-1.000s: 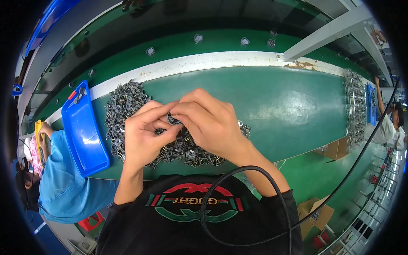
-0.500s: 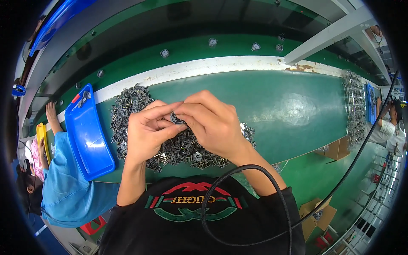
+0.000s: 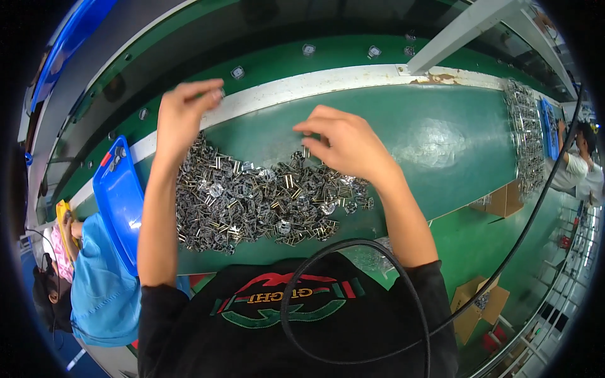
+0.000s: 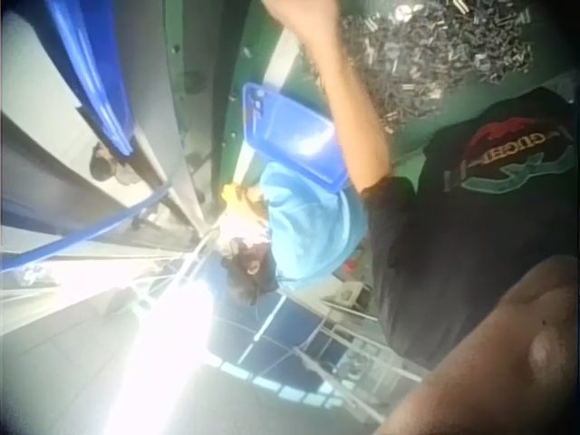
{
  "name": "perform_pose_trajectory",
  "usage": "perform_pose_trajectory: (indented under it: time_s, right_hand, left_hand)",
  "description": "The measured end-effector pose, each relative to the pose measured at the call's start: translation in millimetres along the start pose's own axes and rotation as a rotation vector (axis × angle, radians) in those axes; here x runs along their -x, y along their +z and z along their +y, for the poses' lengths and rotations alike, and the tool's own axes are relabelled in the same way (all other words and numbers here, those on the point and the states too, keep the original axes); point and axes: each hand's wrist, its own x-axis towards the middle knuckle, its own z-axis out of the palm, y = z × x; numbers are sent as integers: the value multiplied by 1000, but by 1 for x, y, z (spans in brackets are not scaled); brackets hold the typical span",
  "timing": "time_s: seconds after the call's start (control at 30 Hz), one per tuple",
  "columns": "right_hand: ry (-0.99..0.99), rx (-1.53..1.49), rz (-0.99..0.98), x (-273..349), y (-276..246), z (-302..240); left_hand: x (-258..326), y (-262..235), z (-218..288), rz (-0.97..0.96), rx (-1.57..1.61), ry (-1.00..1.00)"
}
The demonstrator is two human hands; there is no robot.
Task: The person assembles small metal terminals into plastic circular housings by hand, picking up the terminals from a blue tray and inserting them into the housings.
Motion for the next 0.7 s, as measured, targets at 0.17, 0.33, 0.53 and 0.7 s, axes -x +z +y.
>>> perform_pose_trajectory:
  time_s: [0.17, 0.33, 0.53, 0.7]
  right_hand:
    - [-112, 54, -263, -4, 12, 28]
    - [-23, -112, -83, 7, 5, 46]
    - [-54, -288, 256, 15, -5, 69]
    - [-65, -142, 236, 9, 3, 73]
  left_hand:
    - [-94, -3, -86, 119, -325, 26]
    - [-106, 12, -93, 16, -175, -84]
    - [-121, 97, 14, 85, -168, 153]
    - [-165, 240, 64, -318, -448, 460]
